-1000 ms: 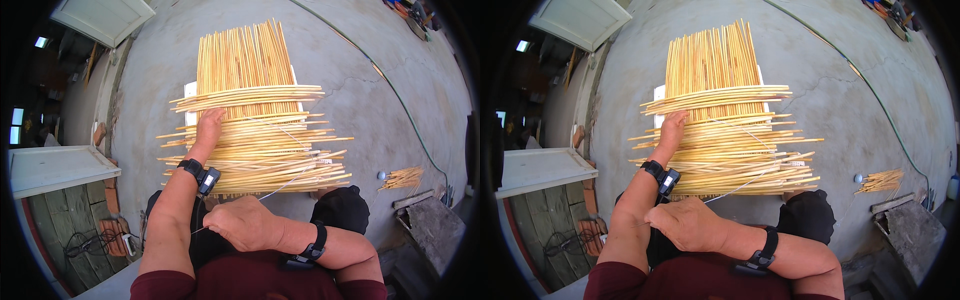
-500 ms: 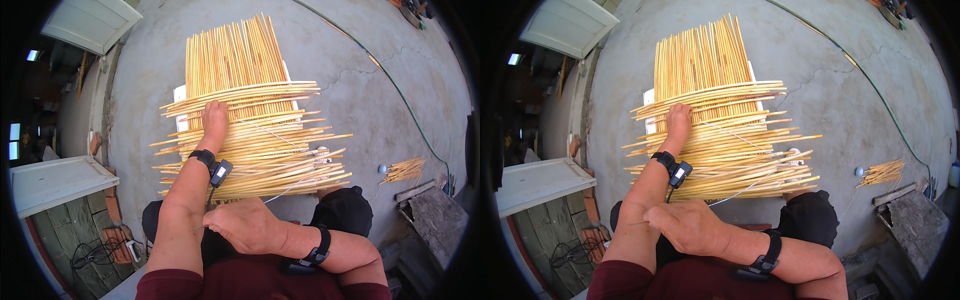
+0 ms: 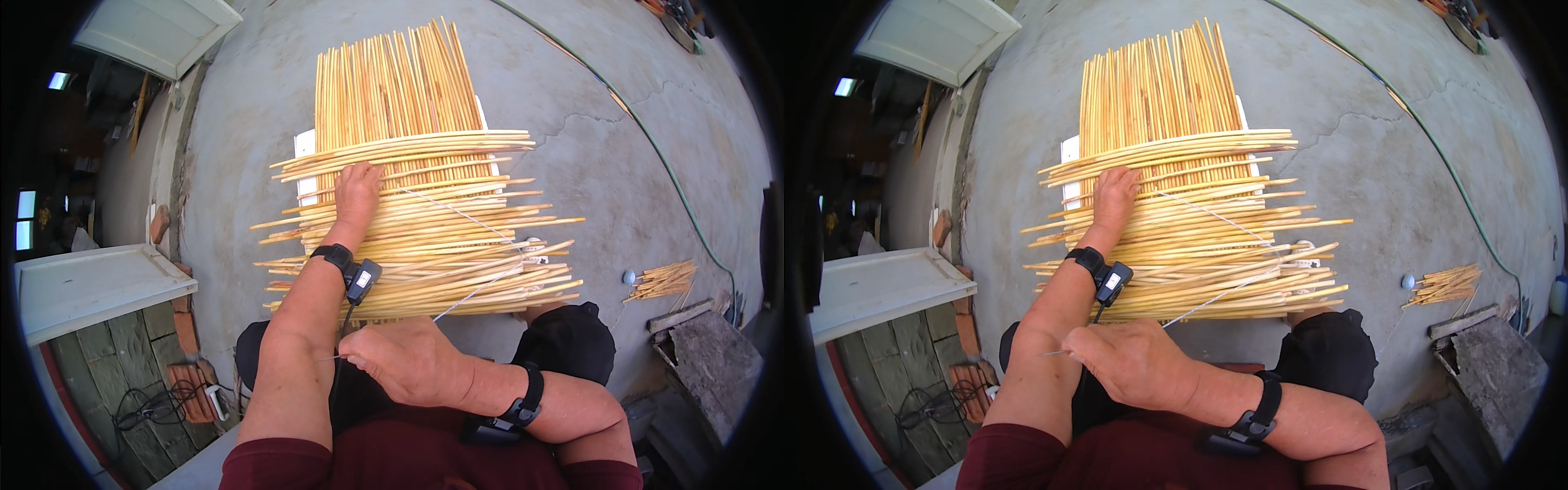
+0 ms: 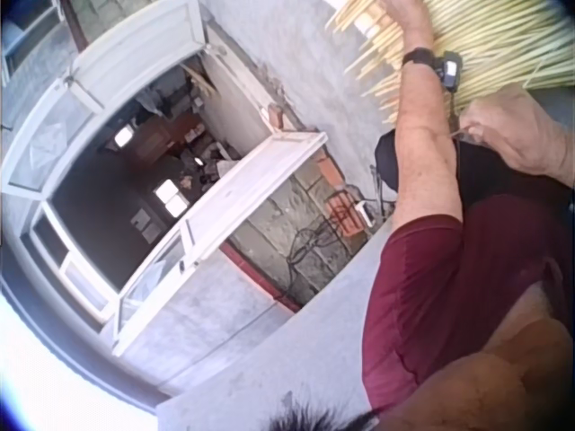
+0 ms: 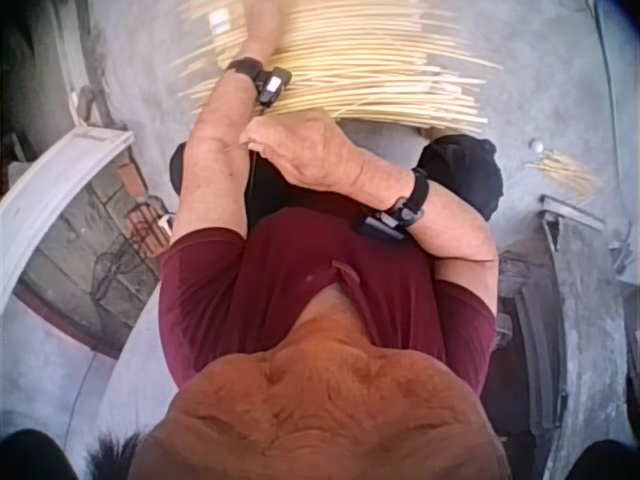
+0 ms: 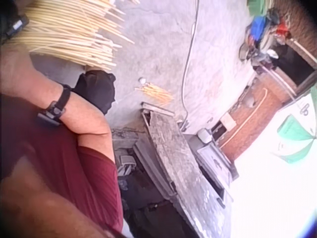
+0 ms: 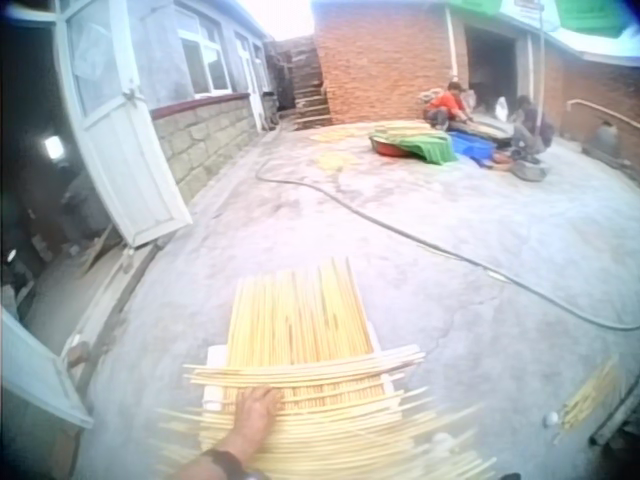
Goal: The person weaves together thin bamboo sticks by hand using a long white cord, threading the cord over and under the sticks and pulling it tight to secure the mat structure.
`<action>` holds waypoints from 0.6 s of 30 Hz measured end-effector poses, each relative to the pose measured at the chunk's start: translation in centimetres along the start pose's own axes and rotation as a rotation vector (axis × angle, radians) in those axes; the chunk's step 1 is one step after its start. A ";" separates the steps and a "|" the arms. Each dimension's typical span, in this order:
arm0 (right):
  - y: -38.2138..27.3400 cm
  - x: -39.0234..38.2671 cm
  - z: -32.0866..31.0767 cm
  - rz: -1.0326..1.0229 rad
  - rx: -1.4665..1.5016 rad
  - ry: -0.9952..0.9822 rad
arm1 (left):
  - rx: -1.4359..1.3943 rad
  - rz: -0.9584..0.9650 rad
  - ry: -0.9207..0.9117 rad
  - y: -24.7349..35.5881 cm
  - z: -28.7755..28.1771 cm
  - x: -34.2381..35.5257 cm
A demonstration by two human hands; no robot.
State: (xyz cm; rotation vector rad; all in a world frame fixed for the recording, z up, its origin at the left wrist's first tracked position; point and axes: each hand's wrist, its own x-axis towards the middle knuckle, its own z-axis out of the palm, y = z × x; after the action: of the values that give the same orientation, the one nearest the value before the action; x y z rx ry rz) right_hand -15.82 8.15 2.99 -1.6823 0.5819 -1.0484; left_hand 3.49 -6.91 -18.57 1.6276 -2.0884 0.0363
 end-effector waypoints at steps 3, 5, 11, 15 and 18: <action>0.3 0.0 -0.2 0.029 -0.097 -0.061 | -0.006 -0.050 -0.026 0.5 0.2 -0.5; 1.2 0.4 -0.7 0.118 -0.178 -0.019 | -0.039 -0.103 -0.089 0.9 0.2 -1.3; 10.7 4.6 -4.3 0.604 -0.660 0.129 | -0.126 -0.197 -0.041 1.5 0.9 -3.2; 16.9 4.5 -5.0 0.793 -0.840 0.123 | -0.184 -0.244 0.026 1.4 1.5 -3.7; 19.6 4.3 -3.8 0.767 -0.930 0.077 | -0.207 -0.280 0.040 1.5 1.8 -3.8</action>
State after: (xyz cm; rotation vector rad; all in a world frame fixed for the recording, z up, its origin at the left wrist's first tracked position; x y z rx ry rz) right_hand -14.80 -4.14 -13.31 -1.8826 1.7844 -0.2528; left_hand 2.11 -3.65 -21.24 1.7572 -1.7529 -0.2309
